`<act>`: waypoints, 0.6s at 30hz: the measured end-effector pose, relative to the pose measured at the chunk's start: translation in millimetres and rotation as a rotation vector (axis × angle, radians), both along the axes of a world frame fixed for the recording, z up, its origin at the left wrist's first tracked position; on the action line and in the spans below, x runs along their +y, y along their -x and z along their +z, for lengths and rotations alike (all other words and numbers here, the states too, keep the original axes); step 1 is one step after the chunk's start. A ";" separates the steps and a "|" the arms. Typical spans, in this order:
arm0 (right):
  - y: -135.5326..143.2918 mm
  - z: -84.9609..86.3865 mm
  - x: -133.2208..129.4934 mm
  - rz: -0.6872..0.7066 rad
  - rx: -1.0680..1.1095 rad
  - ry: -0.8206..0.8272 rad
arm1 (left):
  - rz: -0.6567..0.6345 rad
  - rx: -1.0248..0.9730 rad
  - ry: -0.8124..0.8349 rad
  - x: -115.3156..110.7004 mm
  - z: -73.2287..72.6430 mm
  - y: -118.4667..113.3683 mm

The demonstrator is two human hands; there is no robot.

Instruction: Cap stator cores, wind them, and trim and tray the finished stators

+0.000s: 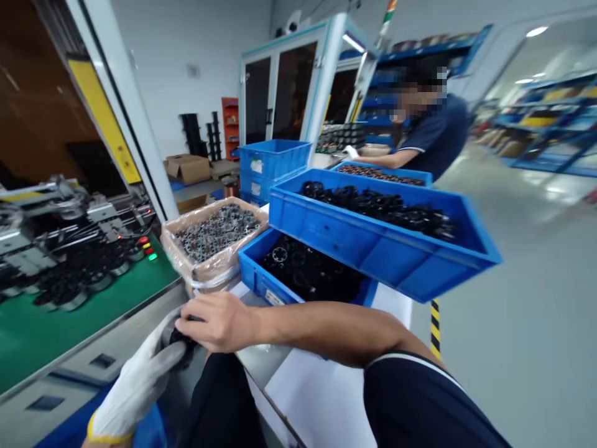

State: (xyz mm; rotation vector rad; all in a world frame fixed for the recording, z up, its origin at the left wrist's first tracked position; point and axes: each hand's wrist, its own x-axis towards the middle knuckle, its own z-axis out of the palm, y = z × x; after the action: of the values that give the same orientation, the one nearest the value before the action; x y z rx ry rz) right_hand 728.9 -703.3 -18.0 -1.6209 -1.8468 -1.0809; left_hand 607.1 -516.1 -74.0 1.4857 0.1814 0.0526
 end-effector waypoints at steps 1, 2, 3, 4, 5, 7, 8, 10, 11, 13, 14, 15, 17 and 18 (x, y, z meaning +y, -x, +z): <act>-1.7 -2.3 0.5 -0.008 -0.002 0.001 | 0.016 0.005 0.017 -0.7 -5.0 -1.1; -3.1 -4.6 0.8 -0.016 0.009 0.005 | 0.026 0.011 0.026 -2.6 -9.1 -2.6; -4.3 -6.7 0.9 -0.022 0.023 0.018 | 0.028 0.012 0.029 -5.4 -12.3 -4.8; -5.4 -8.3 0.9 -0.032 0.040 0.044 | 0.020 0.006 0.031 -8.7 -14.3 -8.1; -6.5 -9.1 0.7 -0.051 0.068 0.075 | 0.006 -0.005 0.027 -12.2 -15.0 -12.5; -9.7 -6.6 -0.3 -0.084 0.129 0.124 | -0.021 -0.040 0.002 -18.8 -12.2 -24.8; -12.4 -2.5 -1.5 -0.103 0.148 0.145 | -0.030 -0.059 -0.014 -22.1 -8.9 -32.0; -21.7 13.6 -7.6 -0.177 0.167 0.189 | -0.038 -0.091 -0.047 -30.7 -0.5 -46.9; -29.2 26.1 -13.4 -0.244 0.168 0.214 | -0.035 -0.102 -0.057 -37.0 3.2 -54.0; -51.3 59.3 -33.5 -0.448 0.185 0.249 | -0.014 -0.131 -0.159 -55.0 5.6 -67.2; -66.2 78.9 -48.4 -0.576 0.210 0.252 | -0.021 -0.147 -0.272 -66.4 3.1 -73.4; -83.2 99.1 -66.5 -0.701 0.237 0.243 | -0.059 -0.152 -0.418 -78.7 -2.4 -79.5; -119.4 136.1 -111.0 -0.951 0.297 0.234 | -0.197 -0.123 -0.746 -102.4 -20.8 -90.4; -136.1 150.6 -135.8 -1.081 0.337 0.239 | -0.264 -0.088 -0.864 -112.3 -32.2 -94.6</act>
State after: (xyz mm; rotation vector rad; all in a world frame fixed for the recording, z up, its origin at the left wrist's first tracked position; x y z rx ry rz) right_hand 865.0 -839.1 132.6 -2.8453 -0.8283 -0.8476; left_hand 701.8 -628.4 -106.2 2.3510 -0.1359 -0.0228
